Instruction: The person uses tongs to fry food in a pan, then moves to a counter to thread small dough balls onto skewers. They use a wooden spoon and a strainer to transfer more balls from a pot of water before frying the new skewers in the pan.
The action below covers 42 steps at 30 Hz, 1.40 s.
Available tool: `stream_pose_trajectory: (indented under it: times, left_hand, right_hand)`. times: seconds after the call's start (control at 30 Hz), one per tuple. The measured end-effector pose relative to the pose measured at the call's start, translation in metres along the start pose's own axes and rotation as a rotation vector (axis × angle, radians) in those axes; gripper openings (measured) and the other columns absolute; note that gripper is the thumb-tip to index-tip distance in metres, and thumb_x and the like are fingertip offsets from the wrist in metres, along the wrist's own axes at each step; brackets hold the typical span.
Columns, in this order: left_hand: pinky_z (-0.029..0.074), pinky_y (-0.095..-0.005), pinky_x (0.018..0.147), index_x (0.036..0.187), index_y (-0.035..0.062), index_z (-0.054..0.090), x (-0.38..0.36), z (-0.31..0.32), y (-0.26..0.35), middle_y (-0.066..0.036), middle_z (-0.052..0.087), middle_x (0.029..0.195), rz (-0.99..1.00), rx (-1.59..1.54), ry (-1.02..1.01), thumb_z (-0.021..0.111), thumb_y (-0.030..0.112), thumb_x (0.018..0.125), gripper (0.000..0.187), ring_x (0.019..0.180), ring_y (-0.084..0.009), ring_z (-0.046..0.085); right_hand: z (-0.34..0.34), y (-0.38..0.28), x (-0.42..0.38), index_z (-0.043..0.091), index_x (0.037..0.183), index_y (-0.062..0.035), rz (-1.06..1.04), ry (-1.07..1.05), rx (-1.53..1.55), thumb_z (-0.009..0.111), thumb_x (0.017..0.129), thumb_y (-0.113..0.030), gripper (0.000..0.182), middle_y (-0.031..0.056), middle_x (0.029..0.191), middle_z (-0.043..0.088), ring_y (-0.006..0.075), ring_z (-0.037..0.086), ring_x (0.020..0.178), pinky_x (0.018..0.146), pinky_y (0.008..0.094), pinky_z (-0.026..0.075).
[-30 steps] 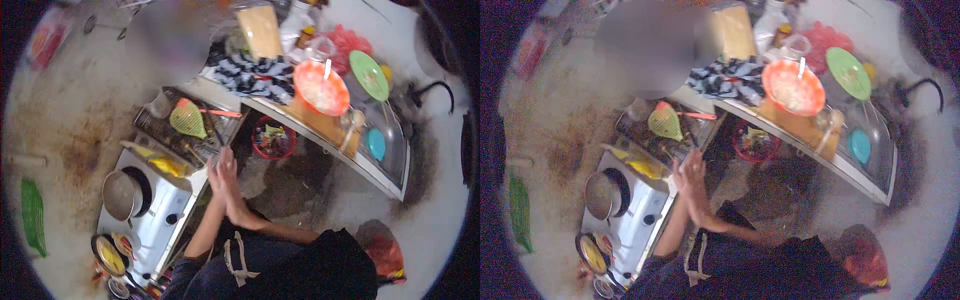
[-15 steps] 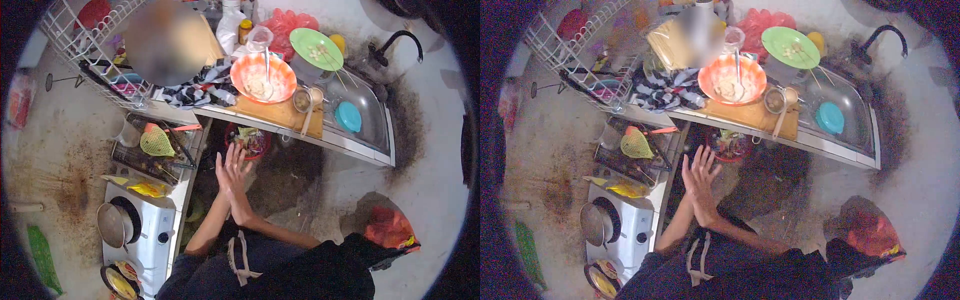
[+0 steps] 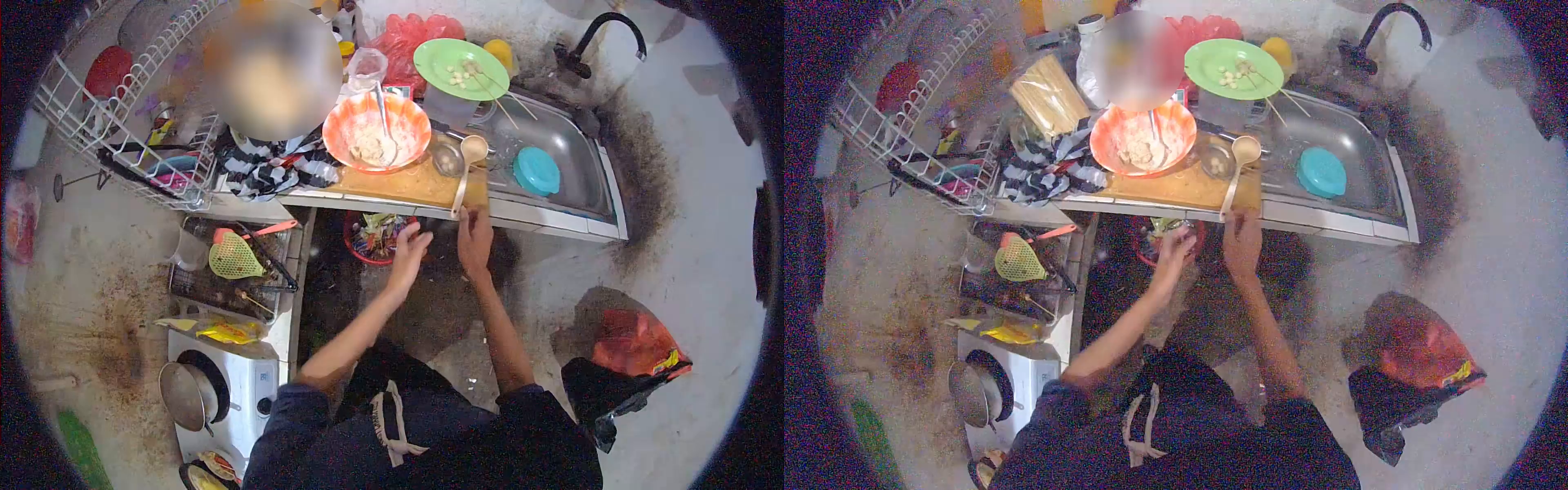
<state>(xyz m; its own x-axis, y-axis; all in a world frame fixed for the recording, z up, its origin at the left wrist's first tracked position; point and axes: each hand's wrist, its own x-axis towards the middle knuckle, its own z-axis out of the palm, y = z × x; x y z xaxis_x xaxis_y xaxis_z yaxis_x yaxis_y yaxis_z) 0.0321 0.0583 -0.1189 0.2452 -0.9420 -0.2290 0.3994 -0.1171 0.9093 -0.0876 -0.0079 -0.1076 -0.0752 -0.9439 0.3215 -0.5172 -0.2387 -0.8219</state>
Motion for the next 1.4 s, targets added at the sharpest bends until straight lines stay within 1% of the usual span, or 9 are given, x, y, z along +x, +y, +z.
stream_pose_trajectory:
  times: [0.2, 0.3, 0.4, 0.5, 0.63, 0.73, 0.97, 1.17, 1.4]
  left_hand:
    - [0.036, -0.0345, 0.088, 0.116, 0.0066, 0.036, 0.053, 0.028, -0.007, -0.004, 0.045, 0.109, -0.234, -0.087, -0.146, 0.056, 0.029, 0.079, 0.047, 0.106, -0.015, 0.042]
    - [0.035, -0.0338, 0.087, 0.119, 0.0056, 0.031, 0.058, 0.037, -0.015, -0.005, 0.044, 0.106, -0.253, -0.08, -0.141, 0.058, 0.027, 0.078, 0.053, 0.1, -0.0152, 0.043]
    - [0.035, -0.03, 0.084, 0.118, 0.0045, 0.031, 0.047, 0.046, -0.012, -0.004, 0.043, 0.099, -0.197, -0.027, -0.031, 0.059, 0.025, 0.077, 0.054, 0.093, -0.0137, 0.044]
    - [0.035, -0.0258, 0.08, 0.112, 0.0016, 0.035, 0.035, 0.054, -0.012, -0.002, 0.041, 0.088, -0.039, -0.01, 0.12, 0.059, 0.021, 0.077, 0.047, 0.083, -0.0126, 0.042]
    - [0.034, -0.0272, 0.084, 0.109, 0.0004, 0.039, 0.018, 0.062, -0.003, -0.005, 0.045, 0.098, 0.222, -0.011, -0.023, 0.053, 0.02, 0.081, 0.036, 0.092, -0.0139, 0.044]
    - [0.033, -0.0335, 0.092, 0.118, 0.006, 0.039, 0.026, 0.071, 0.0, -0.005, 0.046, 0.112, -0.117, -0.008, -0.304, 0.039, 0.024, 0.089, 0.035, 0.104, -0.0158, 0.045]
    - [0.038, -0.0329, 0.088, 0.122, 0.006, 0.038, 0.035, 0.069, 0.012, -0.005, 0.046, 0.116, -0.191, -0.073, -0.297, 0.033, 0.033, 0.092, 0.04, 0.102, -0.016, 0.047]
    - [0.043, -0.03, 0.078, 0.121, 0.0083, 0.039, 0.044, 0.052, 0.027, -0.004, 0.052, 0.112, -0.256, -0.099, -0.305, 0.031, 0.038, 0.092, 0.042, 0.089, -0.0162, 0.053]
    - [0.043, -0.0241, 0.059, 0.101, 0.0108, 0.049, 0.07, 0.028, 0.038, 0.0, 0.053, 0.079, -0.257, 0.174, -0.247, 0.034, 0.042, 0.09, 0.036, 0.063, -0.0091, 0.048]
  right_hand:
    - [-0.017, 0.011, 0.013, 0.049, 0.093, -0.0004, -0.049, -0.019, -0.126, 0.049, 0.084, -0.019, 0.02, 0.0186, 0.099, 0.052, 0.0317, 0.051, 0.091, 0.077, 0.038, 0.039]
    - [-0.026, 0.038, 0.063, 0.048, 0.103, -0.0004, -0.257, 0.351, -0.393, 0.047, 0.084, -0.021, 0.028, 0.0189, 0.109, 0.048, 0.0327, 0.047, 0.1, 0.086, 0.044, 0.034]
    - [-0.035, 0.055, 0.091, 0.045, 0.109, -0.0047, -0.484, 0.171, -0.594, 0.047, 0.083, -0.02, 0.03, 0.014, 0.101, 0.054, 0.0304, 0.047, 0.1, 0.088, 0.0451, 0.028]
    - [-0.042, 0.045, 0.098, 0.047, 0.108, -0.0069, -0.209, -0.251, -0.79, 0.045, 0.084, -0.026, 0.031, 0.0134, 0.106, 0.053, 0.0306, 0.047, 0.103, 0.088, 0.0468, 0.029]
    - [-0.042, 0.046, 0.081, 0.049, 0.102, -0.0071, -0.146, -0.304, -0.652, 0.045, 0.084, -0.028, 0.028, 0.0128, 0.099, 0.057, 0.0291, 0.053, 0.094, 0.082, 0.0467, 0.034]
    - [-0.037, 0.034, 0.064, 0.051, 0.096, -0.005, -0.134, -0.329, -0.512, 0.049, 0.082, -0.026, 0.025, 0.0131, 0.089, 0.059, 0.0294, 0.057, 0.084, 0.073, 0.0431, 0.041]
    - [-0.026, 0.03, 0.047, 0.054, 0.088, -0.0039, -0.24, -0.309, -0.31, 0.051, 0.081, -0.026, 0.023, 0.0178, 0.076, 0.06, 0.0345, 0.059, 0.071, 0.064, 0.0418, 0.046]
    - [-0.029, 0.012, 0.052, 0.058, 0.078, -0.0044, 0.144, -0.349, -0.186, 0.05, 0.082, -0.032, 0.029, 0.0169, 0.072, 0.06, 0.033, 0.059, 0.068, 0.063, 0.0396, 0.046]
    - [0.007, 0.017, 0.075, 0.058, 0.074, -0.0041, -0.263, -0.077, -0.478, 0.051, 0.078, -0.037, 0.034, 0.0137, 0.063, 0.06, 0.0328, 0.059, 0.062, 0.06, 0.0411, 0.046]
